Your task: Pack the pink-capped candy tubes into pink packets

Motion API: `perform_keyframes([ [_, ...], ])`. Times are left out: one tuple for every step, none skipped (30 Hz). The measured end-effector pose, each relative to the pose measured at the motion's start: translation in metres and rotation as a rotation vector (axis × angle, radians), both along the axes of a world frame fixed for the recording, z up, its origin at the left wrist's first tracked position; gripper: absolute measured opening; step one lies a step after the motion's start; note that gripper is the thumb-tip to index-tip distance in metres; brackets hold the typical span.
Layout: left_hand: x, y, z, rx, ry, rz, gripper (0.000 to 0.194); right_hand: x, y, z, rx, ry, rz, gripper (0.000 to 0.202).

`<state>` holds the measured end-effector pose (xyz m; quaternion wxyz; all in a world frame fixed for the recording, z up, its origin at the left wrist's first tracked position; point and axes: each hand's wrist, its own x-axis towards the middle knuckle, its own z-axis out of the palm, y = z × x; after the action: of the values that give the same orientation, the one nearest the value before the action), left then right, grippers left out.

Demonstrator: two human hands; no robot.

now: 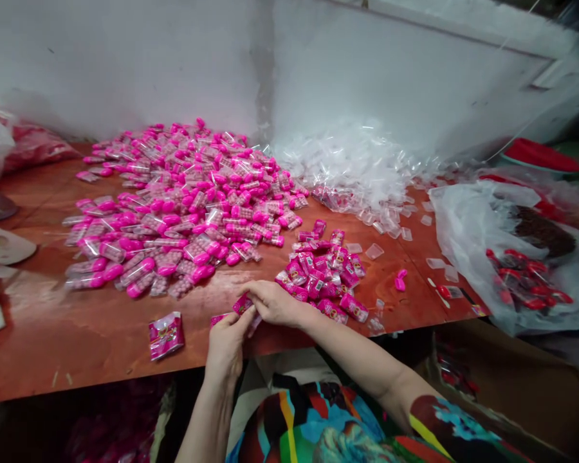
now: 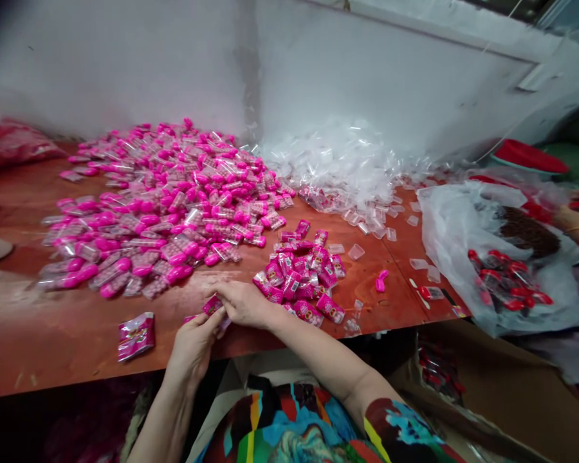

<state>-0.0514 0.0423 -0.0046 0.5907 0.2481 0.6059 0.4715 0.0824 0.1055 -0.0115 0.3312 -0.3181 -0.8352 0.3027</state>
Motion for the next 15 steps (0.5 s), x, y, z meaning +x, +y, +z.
perform_keyframes([
  [-0.002, 0.002, 0.004, 0.019, -0.037, 0.005, 0.041, 0.0, 0.004, 0.002, 0.006, -0.002, 0.027, 0.033],
  [-0.004, 0.003, 0.008, 0.038, -0.073, 0.005, 0.04, -0.001, 0.008, 0.003, 0.008, -0.001, 0.066, 0.033],
  [-0.006, 0.005, 0.011, 0.052, -0.1, 0.004, 0.038, -0.001, 0.013, 0.005, 0.002, -0.002, 0.109, 0.033],
  [-0.009, 0.006, 0.013, 0.061, -0.116, 0.008, 0.036, -0.001, 0.019, 0.006, -0.015, -0.006, 0.134, 0.031],
  [-0.011, 0.008, 0.015, 0.064, -0.12, 0.019, 0.035, -0.002, 0.025, 0.006, -0.042, -0.016, 0.126, 0.028],
  [-0.013, 0.009, 0.015, 0.063, -0.111, 0.038, 0.033, -0.002, 0.033, 0.007, -0.072, -0.031, 0.075, 0.024],
  [-0.014, 0.011, 0.015, 0.061, -0.096, 0.065, 0.032, -0.002, 0.043, 0.007, -0.1, -0.048, -0.02, 0.021],
  [-0.014, 0.013, 0.015, 0.059, -0.084, 0.1, 0.031, -0.003, 0.053, 0.006, -0.125, -0.07, -0.145, 0.021],
  [-0.014, 0.015, 0.014, 0.059, -0.075, 0.133, 0.03, -0.003, 0.063, 0.006, -0.146, -0.098, -0.272, 0.023],
  [-0.013, 0.017, 0.014, 0.058, -0.069, 0.162, 0.029, -0.004, 0.074, 0.005, -0.164, -0.134, -0.372, 0.024],
  [-0.012, 0.019, 0.014, 0.054, -0.063, 0.183, 0.029, -0.005, 0.083, 0.005, -0.181, -0.178, -0.434, 0.026],
  [-0.01, 0.02, 0.015, 0.049, -0.063, 0.196, 0.03, -0.006, 0.091, 0.004, -0.197, -0.231, -0.466, 0.028],
  [-0.008, 0.021, 0.015, 0.042, -0.069, 0.202, 0.031, -0.007, 0.097, 0.003, -0.213, -0.288, -0.475, 0.032],
  [-0.006, 0.022, 0.016, 0.032, -0.084, 0.204, 0.032, -0.009, 0.102, 0.002, -0.225, -0.339, -0.47, 0.036],
  [-0.005, 0.023, 0.018, 0.018, -0.104, 0.202, 0.033, -0.01, 0.104, 0.001, -0.234, -0.377, -0.461, 0.038],
])
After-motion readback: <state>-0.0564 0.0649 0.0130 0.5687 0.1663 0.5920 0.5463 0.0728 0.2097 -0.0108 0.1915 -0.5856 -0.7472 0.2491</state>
